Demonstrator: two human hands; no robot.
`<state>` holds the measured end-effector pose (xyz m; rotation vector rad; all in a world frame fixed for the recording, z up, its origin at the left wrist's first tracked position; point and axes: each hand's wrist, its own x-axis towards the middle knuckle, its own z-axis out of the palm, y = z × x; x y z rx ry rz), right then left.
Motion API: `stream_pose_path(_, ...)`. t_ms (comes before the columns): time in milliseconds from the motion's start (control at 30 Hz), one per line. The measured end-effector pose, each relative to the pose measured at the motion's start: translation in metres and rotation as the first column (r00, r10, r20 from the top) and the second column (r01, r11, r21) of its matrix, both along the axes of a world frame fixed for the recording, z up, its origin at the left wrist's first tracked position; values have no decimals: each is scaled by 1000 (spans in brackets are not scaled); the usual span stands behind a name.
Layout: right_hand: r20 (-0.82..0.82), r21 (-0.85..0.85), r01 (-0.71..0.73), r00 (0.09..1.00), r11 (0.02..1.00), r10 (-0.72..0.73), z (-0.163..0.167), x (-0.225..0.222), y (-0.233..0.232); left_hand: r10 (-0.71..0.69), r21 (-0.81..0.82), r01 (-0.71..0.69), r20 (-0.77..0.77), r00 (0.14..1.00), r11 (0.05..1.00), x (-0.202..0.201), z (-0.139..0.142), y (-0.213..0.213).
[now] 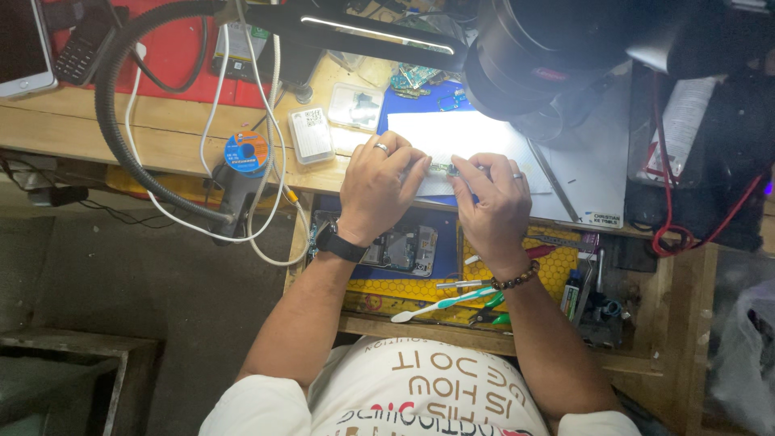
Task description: The person handles a small electronic component on a workbench, using tweezers to position it and a soldering iron to apply heat. The person repeatedly adjusts the component and the tools while working under a microscope.
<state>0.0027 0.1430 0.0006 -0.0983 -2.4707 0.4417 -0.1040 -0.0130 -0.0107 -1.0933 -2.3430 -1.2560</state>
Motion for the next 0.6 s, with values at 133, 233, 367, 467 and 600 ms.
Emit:
stream_pose_path(133,5,5,-6,1000,1000,6,2,-1,-1,0,-16,0,4,1000,1000,0,-1,0)
stream_pose_path(233,6,6,-18,1000,1000,18,3,-1,-1,3,-14,-3,-5,1000,1000,0,-1,0)
stream_pose_path(367,10,16,-16,1000,1000,16,5,0,-1,-3,-16,3,3,1000,1000,0,-2,0)
stream_pose_path(467,14,27,-22,1000,999,22,6,0,-1,-7,-11,7,18,1000,1000,-1,-3,0)
stream_pose_path(600,15,27,-23,1000,999,23,6,0,-1,-34,4,34,36,999,999,-1,0,-2)
